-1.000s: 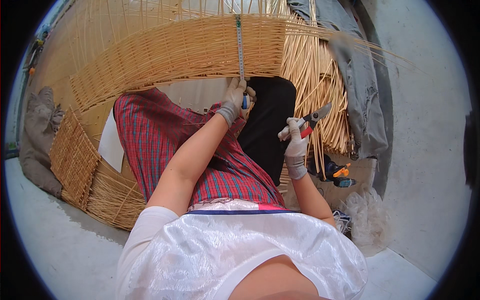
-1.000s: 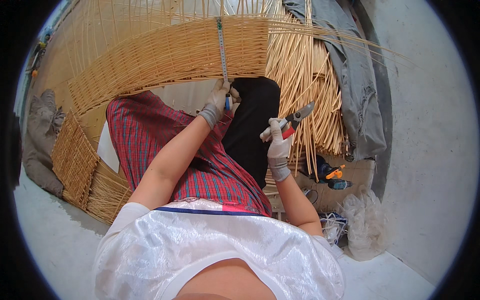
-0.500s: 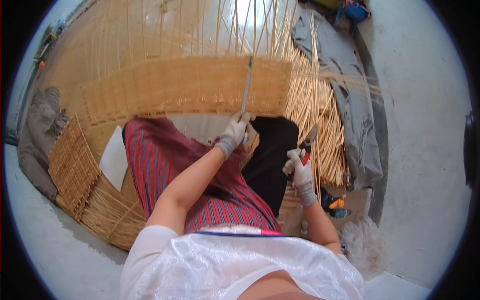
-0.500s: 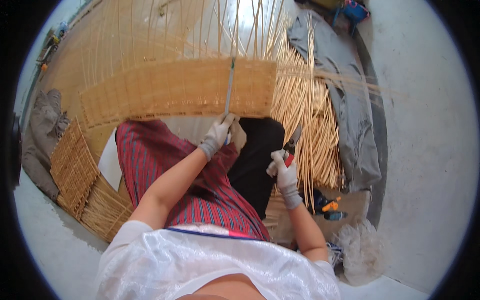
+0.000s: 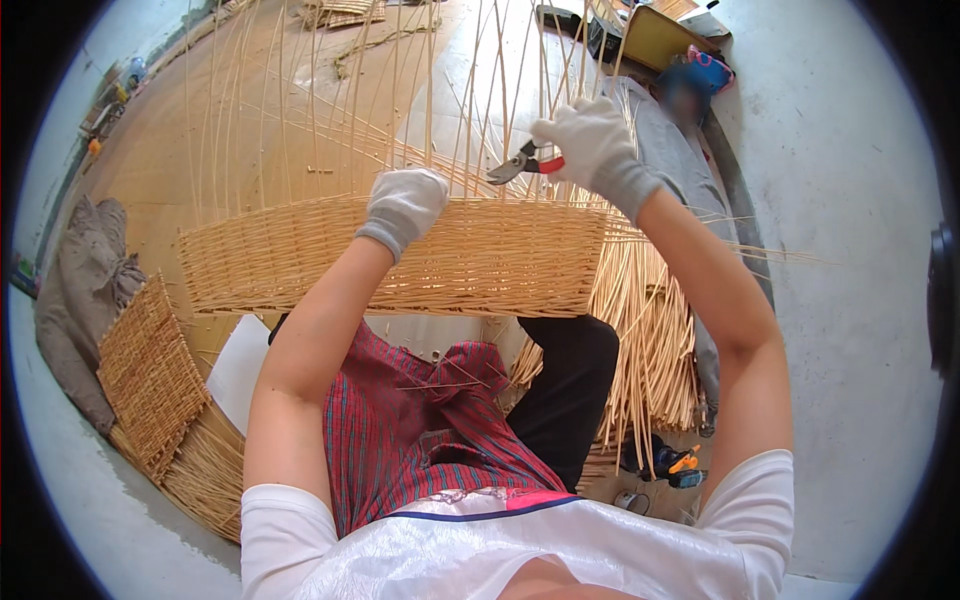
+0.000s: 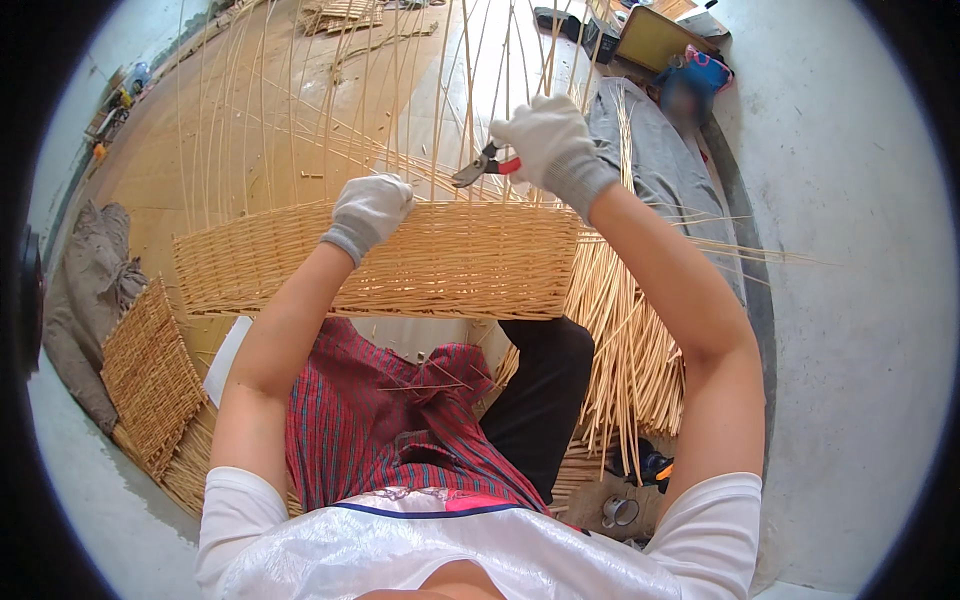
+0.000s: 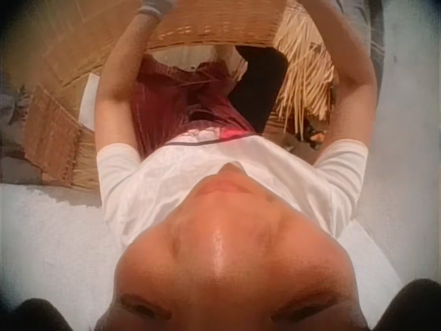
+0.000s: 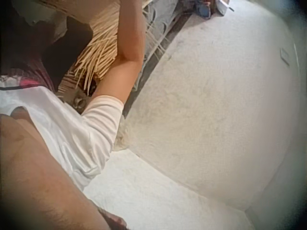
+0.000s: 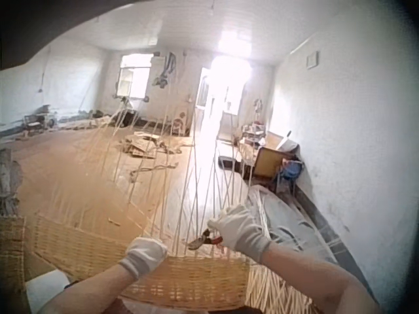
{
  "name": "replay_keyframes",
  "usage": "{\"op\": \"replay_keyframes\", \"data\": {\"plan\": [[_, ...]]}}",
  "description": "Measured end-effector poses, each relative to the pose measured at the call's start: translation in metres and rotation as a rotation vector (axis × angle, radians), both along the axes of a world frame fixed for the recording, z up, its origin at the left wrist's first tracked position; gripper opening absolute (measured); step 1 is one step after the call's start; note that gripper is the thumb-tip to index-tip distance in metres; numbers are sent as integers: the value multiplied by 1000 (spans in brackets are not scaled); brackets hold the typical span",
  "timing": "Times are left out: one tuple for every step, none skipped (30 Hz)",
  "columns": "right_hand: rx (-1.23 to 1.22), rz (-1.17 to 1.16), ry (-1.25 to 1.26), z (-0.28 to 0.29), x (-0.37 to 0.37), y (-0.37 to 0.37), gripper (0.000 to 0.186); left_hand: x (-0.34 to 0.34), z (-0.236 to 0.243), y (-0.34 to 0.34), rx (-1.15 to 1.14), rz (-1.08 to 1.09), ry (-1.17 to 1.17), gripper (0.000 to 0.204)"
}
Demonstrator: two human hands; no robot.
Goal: Weaving a large wicker or bamboo basket, measuring dimensions with a tape measure, and trimming excess material with snips.
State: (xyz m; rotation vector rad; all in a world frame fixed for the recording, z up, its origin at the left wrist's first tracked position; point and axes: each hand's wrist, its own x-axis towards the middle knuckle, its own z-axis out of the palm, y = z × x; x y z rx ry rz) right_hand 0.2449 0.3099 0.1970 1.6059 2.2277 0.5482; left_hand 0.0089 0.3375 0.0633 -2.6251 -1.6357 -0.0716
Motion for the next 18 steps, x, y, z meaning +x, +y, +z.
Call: {"op": "replay_keyframes", "data": {"plan": [[-13, 25, 14, 1, -11, 10, 53, 1, -1, 3, 3, -22, 29, 28], [-40, 66, -41, 1, -21, 19, 52, 1, -4, 6, 16, -37, 56, 28], [-66, 107, -96, 0, -28, 26, 52, 1, -7, 7, 1, -41, 53, 28], [-54, 165, -141, -3, -34, 32, 51, 1, -11, 7, 32, -52, 40, 27], [-61, 170, -145, -5, -39, 37, 51, 1, -15, 7, 71, -79, 11, 26], [-80, 191, -200, -8, -44, 41, 51, 1, -18, 6, 58, -60, 26, 26], [-99, 211, -255, -10, -48, 44, 51, 1, -21, 5, 117, -75, -15, 20], [-113, 171, -283, -13, -52, 47, 46, 1, -23, 4, 167, -101, -59, 15], [-128, 206, -256, -16, -54, 48, 46, 1, -24, 3, 172, -93, -59, 15], [-99, 222, -290, -18, -56, 49, 41, 1, -24, 1, 167, -75, -48, 18], [-57, 241, -320, -18, -54, 48, 37, 0, -23, -2, 164, -62, -35, 23], [-60, 206, -371, -18, -52, 48, 31, -1, -21, -5, 167, -79, -39, 23], [-43, 170, -383, -16, -44, 47, 31, -3, -20, -10, 139, -48, -145, 23], [-63, 182, -262, -13, -34, 46, 31, -4, -20, -16, 105, -17, -253, 23], [-105, 180, -148, -9, -22, 44, 31, -4, -19, -21, 107, -41, -259, 23], [-102, 108, -67, -3, -8, 44, 36, -3, -18, -26, 89, -10, -239, 24], [-101, 87, -69, 4, 8, 43, 36, 1, -16, -30, 36, 22, -216, 25], [-77, 82, -20, 11, 25, 43, 38, 6, -15, -31, 53, 40, -172, 27]]}}
